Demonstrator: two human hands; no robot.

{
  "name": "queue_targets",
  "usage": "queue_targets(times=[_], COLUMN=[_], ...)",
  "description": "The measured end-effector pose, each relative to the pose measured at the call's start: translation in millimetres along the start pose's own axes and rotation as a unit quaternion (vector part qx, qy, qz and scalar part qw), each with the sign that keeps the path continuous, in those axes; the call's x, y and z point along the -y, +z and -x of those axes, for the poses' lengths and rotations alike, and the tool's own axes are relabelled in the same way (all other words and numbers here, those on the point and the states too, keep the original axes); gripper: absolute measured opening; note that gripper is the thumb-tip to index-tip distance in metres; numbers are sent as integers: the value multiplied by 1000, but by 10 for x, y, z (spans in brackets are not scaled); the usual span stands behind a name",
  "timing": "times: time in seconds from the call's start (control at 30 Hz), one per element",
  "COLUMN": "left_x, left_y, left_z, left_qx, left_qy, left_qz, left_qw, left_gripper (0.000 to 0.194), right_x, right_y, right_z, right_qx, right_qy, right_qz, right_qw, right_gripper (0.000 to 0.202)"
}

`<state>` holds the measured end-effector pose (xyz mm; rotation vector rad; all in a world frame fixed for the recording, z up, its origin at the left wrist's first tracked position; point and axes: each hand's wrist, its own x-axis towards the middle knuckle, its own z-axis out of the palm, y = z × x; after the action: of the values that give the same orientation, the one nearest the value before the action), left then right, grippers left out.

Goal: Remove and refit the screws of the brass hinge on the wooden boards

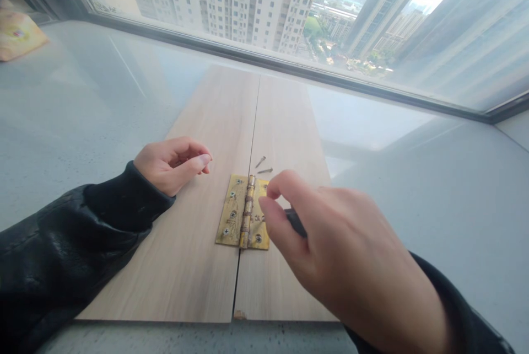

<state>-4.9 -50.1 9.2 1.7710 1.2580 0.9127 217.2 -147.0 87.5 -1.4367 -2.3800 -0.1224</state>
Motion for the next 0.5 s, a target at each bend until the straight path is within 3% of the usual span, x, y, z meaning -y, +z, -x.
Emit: queue_targets(times=[0.23,0.5], left_x=[-4,-29], left_y=[-11,-23], left_z=[2,17], left_qx=[6,6], left_qy=[1,4], left_qz=[-3,-7], left_qw=[1000,1000], left_gripper=[22,21], right_x=[-50,-129], right_y=[-69,-119], right_z=[122,150], right_qx=[54,61], right_qy=[10,-20], right_qz=[80,5], right_qw=[995,998], right_gripper=[15,15])
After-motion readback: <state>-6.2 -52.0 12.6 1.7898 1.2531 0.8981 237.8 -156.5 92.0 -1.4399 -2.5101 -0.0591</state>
